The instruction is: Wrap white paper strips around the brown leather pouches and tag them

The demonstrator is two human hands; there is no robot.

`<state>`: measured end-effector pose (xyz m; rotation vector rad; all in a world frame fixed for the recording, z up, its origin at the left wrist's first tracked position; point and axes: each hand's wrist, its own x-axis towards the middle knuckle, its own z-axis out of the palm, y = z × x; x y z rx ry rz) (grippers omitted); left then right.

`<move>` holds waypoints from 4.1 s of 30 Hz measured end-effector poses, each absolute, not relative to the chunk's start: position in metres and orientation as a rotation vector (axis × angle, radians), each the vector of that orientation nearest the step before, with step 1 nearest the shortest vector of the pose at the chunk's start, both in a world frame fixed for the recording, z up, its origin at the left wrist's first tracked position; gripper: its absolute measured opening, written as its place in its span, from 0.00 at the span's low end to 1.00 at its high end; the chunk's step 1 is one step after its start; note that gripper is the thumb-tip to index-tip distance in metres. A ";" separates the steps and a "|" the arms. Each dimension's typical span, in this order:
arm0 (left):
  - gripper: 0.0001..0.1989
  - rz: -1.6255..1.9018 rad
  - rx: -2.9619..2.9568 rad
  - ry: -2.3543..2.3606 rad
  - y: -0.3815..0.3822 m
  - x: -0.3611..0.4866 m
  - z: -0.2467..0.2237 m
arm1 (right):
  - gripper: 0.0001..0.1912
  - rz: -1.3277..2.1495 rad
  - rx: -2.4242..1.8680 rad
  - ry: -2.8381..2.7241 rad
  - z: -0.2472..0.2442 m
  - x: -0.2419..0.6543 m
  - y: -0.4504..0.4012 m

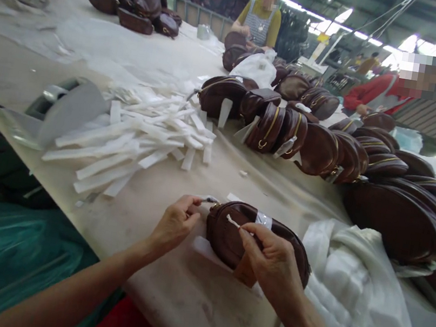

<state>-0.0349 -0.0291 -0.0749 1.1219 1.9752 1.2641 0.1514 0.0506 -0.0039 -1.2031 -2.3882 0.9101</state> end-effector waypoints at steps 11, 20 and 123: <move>0.14 1.077 1.279 1.677 0.013 -0.047 -0.080 | 0.13 0.687 -1.057 -2.695 0.003 0.111 0.082; 0.09 1.148 1.015 1.540 0.027 -0.053 -0.085 | 0.15 0.648 -1.009 -2.767 -0.005 0.102 0.098; 0.06 1.387 0.138 0.960 0.024 -0.079 -0.077 | 0.11 0.753 -0.922 -3.195 -0.033 0.036 0.119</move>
